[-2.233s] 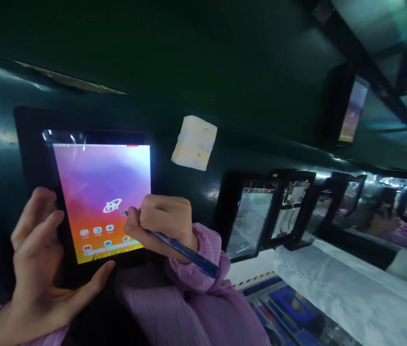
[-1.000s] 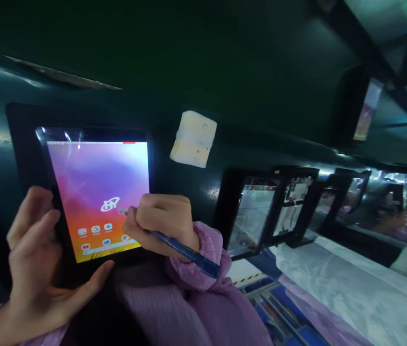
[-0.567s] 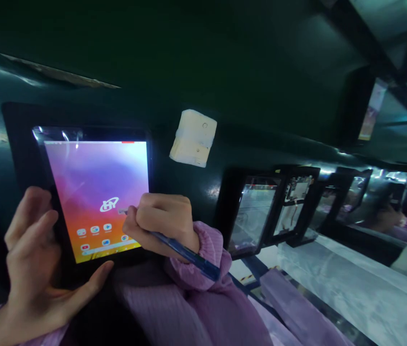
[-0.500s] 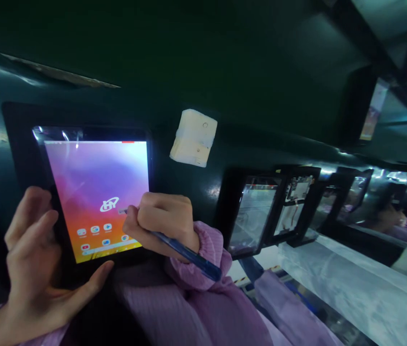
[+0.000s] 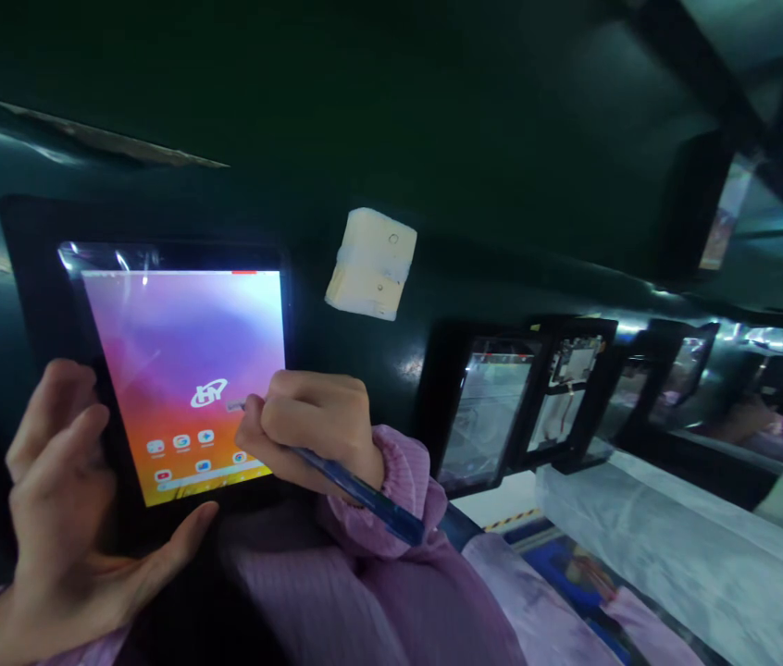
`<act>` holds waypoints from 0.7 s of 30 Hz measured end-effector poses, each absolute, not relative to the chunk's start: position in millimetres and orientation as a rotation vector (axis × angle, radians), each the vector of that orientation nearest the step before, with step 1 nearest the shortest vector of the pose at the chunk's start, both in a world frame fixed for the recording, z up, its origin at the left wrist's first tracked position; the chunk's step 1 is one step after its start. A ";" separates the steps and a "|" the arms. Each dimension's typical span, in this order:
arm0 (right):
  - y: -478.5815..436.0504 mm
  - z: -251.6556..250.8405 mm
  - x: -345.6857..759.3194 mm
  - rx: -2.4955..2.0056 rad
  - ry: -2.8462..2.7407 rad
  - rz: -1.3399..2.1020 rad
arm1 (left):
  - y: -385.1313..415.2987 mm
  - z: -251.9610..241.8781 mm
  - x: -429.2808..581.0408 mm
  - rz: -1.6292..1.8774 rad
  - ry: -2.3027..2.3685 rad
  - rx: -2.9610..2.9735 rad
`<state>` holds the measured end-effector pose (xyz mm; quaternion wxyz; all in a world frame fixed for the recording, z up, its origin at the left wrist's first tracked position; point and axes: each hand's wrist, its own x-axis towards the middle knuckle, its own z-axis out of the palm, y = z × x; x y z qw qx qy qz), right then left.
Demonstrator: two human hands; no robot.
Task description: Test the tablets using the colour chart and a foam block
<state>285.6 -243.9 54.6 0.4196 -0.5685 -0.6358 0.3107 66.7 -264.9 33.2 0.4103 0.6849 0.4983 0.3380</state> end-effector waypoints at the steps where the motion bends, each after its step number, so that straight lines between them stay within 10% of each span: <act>1: -243.7 53.4 286.0 -1.416 -1.592 0.768 | -264.6 33.1 66.5 0.855 1.256 1.728; 21: -243.0 43.2 288.0 -1.334 -1.583 0.726 | -263.7 38.0 63.2 0.809 1.256 1.715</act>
